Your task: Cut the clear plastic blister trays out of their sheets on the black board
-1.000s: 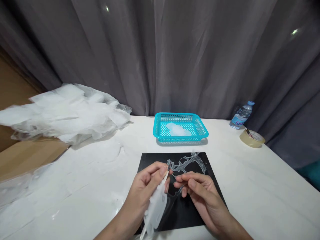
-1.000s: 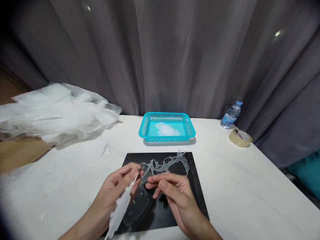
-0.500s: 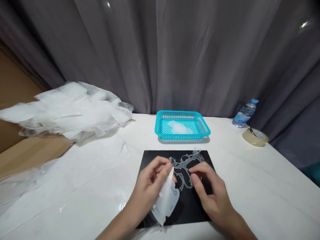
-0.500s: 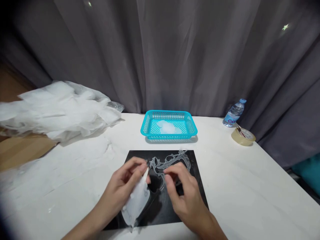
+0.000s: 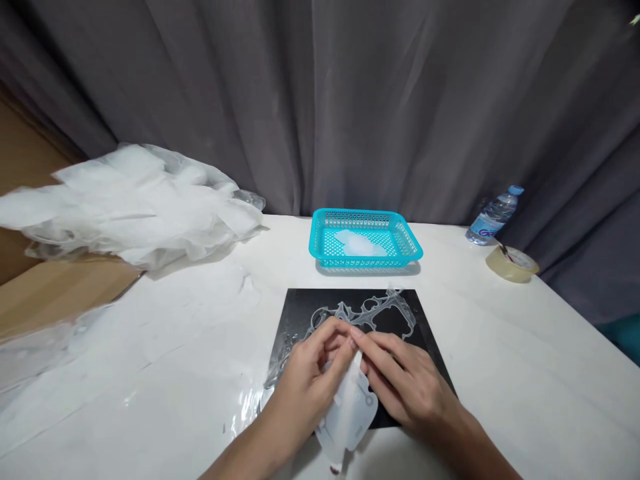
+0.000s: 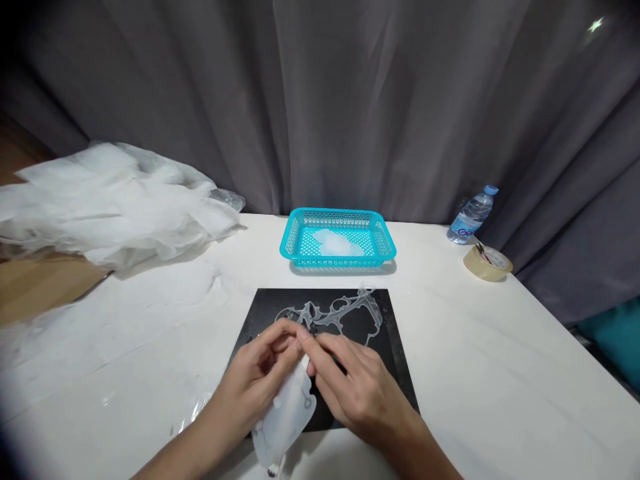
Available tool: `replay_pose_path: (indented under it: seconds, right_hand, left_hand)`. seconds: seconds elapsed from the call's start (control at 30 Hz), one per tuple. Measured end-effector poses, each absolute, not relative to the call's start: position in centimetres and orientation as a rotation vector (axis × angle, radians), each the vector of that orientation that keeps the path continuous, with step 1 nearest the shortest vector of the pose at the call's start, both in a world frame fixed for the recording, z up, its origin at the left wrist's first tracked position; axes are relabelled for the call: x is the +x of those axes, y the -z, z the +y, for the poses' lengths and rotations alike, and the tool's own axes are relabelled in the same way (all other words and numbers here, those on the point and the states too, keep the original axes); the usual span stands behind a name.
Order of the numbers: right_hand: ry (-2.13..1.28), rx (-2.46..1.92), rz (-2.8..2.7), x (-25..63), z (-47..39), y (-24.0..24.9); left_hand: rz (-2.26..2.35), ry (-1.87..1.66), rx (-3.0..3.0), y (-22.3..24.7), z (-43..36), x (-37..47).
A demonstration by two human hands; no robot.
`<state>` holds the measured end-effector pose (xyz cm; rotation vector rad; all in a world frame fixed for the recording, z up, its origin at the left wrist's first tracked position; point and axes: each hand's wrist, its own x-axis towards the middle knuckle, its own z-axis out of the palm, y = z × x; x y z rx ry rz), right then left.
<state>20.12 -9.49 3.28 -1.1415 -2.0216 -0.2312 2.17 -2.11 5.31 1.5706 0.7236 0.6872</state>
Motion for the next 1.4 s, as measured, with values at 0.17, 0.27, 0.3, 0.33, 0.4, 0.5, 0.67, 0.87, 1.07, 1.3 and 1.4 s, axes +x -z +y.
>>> replay_pose_path:
  seconds: [0.17, 0.27, 0.3, 0.33, 0.4, 0.5, 0.67, 0.87, 1.07, 1.3, 1.4]
  right_hand:
    - [0.330, -1.061, -2.032, 20.3, -9.3, -3.6]
    - [0.272, -1.109, -2.064, 20.3, -9.2, -3.9]
    - [0.253, -1.125, -2.072, 20.2, -9.2, -3.9]
    - [0.238, -1.138, -2.075, 20.2, -9.2, -3.9]
    - [0.213, -1.162, -2.078, 20.0, -9.2, -3.9]
    - [0.195, -1.194, -2.058, 19.9, -9.4, -3.6]
    - [0.073, -1.305, -2.052, 20.8, -9.3, -2.9]
    - [-0.176, -1.322, -1.574, 22.6, -8.5, -2.8]
    - [-0.676, -1.156, -1.042, 22.3, -8.8, -4.5]
    - [-0.962, -1.101, -0.989, 22.2, -9.5, -6.1]
    - [-1.065, -1.144, -1.033, 22.4, -9.8, -6.6]
  left_hand:
    - [0.758, -0.700, 1.437, -5.8, -2.1, 2.3]
    - [0.800, -0.700, 1.430, -6.0, -2.1, 2.3]
    - [0.806, -0.697, 1.433, -5.9, -2.1, 2.4]
    - [0.807, -0.694, 1.431, -5.9, -2.1, 2.4]
    - [0.795, -0.679, 1.408, -5.6, -2.1, 2.4]
    - [0.801, -0.616, 1.351, -5.2, -1.8, 2.2]
    - [0.810, -0.436, 1.223, -5.4, -0.2, 1.4]
    - [0.810, -0.438, 1.268, -6.4, 0.9, 0.8]
    - [0.802, -0.458, 1.524, -7.3, -0.1, 1.2]
    - [0.828, -0.501, 1.598, -7.0, -0.5, 1.2]
    - [0.813, -0.497, 1.583, -6.9, -0.6, 1.1]
